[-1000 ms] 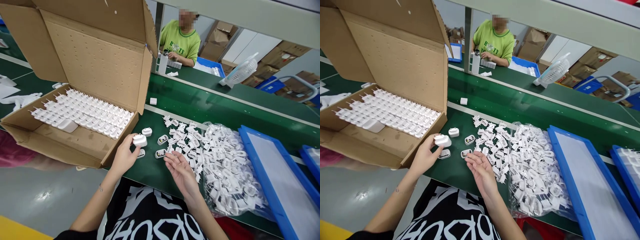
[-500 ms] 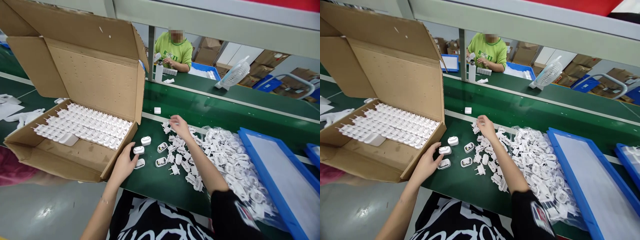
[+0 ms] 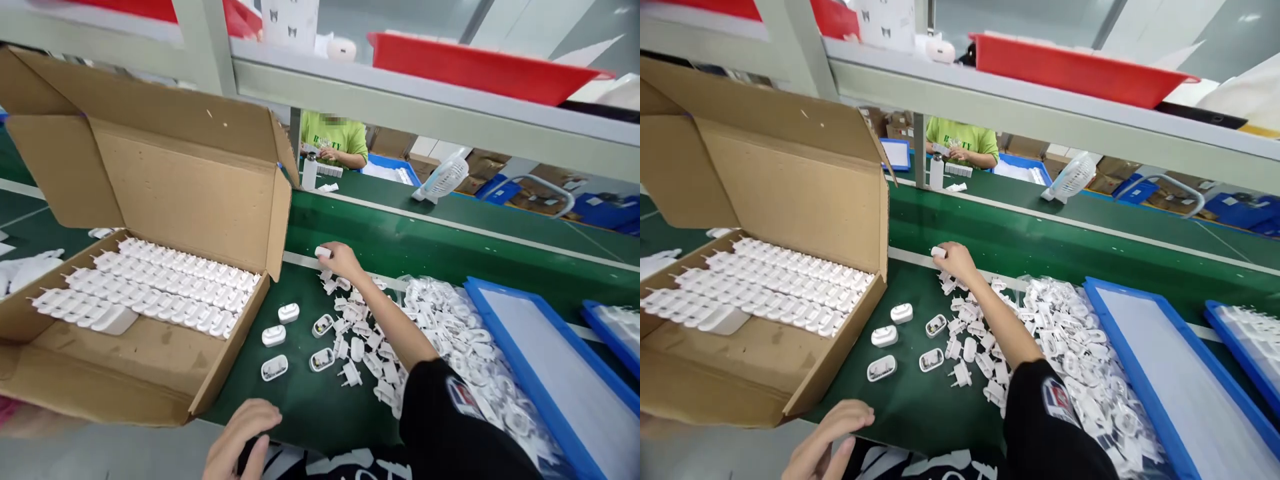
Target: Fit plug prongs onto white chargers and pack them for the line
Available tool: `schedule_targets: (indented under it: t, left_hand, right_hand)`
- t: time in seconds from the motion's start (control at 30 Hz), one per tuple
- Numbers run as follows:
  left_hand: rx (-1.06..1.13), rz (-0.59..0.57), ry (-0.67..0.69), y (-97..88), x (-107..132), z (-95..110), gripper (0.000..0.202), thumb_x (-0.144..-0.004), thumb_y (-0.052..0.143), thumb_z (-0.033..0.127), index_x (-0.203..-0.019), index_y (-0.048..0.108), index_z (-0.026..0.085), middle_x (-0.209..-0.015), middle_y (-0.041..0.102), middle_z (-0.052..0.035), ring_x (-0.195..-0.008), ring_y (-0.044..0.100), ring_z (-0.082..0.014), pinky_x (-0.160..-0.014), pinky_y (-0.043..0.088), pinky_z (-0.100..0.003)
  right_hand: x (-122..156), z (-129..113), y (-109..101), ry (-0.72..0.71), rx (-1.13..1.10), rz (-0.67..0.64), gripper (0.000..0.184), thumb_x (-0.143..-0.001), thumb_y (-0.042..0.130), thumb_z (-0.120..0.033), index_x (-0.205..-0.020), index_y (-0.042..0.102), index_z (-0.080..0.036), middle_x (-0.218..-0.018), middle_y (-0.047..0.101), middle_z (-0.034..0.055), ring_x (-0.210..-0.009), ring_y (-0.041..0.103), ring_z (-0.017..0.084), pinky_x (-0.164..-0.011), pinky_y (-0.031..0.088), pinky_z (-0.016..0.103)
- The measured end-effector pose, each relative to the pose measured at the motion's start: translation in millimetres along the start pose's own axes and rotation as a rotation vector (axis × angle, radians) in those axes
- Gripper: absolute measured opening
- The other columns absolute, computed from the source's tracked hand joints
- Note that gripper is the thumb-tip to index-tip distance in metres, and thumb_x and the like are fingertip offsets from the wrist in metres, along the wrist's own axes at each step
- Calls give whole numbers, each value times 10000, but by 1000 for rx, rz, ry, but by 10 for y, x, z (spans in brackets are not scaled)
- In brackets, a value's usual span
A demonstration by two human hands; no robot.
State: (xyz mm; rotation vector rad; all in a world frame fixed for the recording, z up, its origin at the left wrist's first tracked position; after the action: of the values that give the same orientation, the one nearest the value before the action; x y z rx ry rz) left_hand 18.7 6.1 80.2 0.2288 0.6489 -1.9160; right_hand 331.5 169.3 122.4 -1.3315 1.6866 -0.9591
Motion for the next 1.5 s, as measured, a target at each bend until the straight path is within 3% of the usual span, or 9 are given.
schedule_targets:
  t: [0.17, 0.27, 0.37, 0.53, 0.7, 0.87, 1.03, 1.3, 1.5]
  left_hand:
    - [-12, -291, 81, 300, -173, 145, 444, -858, 516, 83, -1274, 443, 221, -1247, 511, -123, -956, 573, -173, -765, 521, -271]
    - [-18, -566, 95, 627, -187, 244, 501, -855, 534, 126, -1324, 378, 210, -1208, 544, -112, -929, 556, -184, -776, 506, -307]
    - [-41, -727, 114, 834, -127, 258, 348, -840, 527, 134, -1177, 480, 206, -1005, 617, -53, -887, 537, -206, -779, 471, -357]
    - [-167, -651, 121, 845, 30, -67, 235, -840, 499, 125, -1065, 520, 190, -1036, 640, -49, -915, 542, -216, -788, 420, -373]
    - [-362, -479, 61, 733, 158, -413, 326, -871, 493, 133, -1191, 496, 197, -1189, 613, -66, -1085, 515, -235, -897, 388, -384]
    - [-387, -420, 36, 675, 193, -399, 361, -886, 546, 240, -1236, 475, 187, -1159, 619, -73, -1073, 526, -229, -904, 386, -374]
    - [-335, -414, 9, 710, 164, -337, 318, -905, 528, 251, -1219, 498, 207, -1121, 634, -62, -1042, 547, -212, -883, 370, -363]
    - [-263, -426, -46, 777, 97, -373, 158, -906, 535, 281, -1041, 567, 207, -1005, 650, -33, -946, 569, -188, -818, 344, -339]
    - [-247, -437, -58, 784, 107, -374, 179, -904, 542, 282, -1063, 545, 199, -1016, 642, -32, -937, 554, -187, -818, 327, -340]
  right_hand:
    - [1579, -544, -337, -156, -33, -54, 167, -757, 625, -233, -915, 600, -189, -839, 633, 35, -764, 576, 197, -661, 427, 290]
    - [2363, -833, -214, -144, 33, -183, 115, -733, 641, -190, -801, 548, -182, -704, 584, 29, -650, 545, 199, -567, 398, 295]
    - [2732, -827, 57, 2, 19, -287, 223, -705, 711, -207, -805, 514, -181, -692, 576, 23, -625, 554, 203, -532, 408, 295]
    - [2739, -354, 266, 116, -73, -235, 293, -813, 686, -316, -1018, 518, -193, -872, 644, 36, -746, 604, 204, -626, 485, 305]
    - [2585, -109, 444, -110, 291, -116, 321, -899, 437, -83, -1198, 520, -165, -1249, 552, 121, -1075, 518, 306, -830, 479, 440]
    - [2519, -144, 673, -108, 369, -267, 567, -766, 328, 101, -1290, 454, -77, -1250, 481, 181, -1077, 504, 300, -843, 504, 413]
    - [2491, -157, 572, -41, 304, -344, 339, -770, 384, 71, -987, 548, -132, -1077, 504, 143, -929, 545, 270, -715, 516, 376]
    - [2531, -431, 393, 31, -524, -73, 88, -900, 547, -201, -981, 575, -219, -963, 560, 54, -891, 586, 190, -740, 512, 301]
    - [2589, -670, 638, -118, -522, -95, 218, -939, 470, -148, -1097, 600, -224, -1089, 612, 75, -1143, 543, 206, -950, 467, 349]
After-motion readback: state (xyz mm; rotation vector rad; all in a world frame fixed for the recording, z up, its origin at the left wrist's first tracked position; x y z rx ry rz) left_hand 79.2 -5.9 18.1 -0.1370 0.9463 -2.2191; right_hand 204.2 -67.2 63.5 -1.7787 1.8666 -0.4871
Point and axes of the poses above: each hand's wrist, its own x-axis away from the middle knuckle, its own y-axis out of the palm, z = x × y, the point moved 5 cm from there along -x, towards the middle knuckle
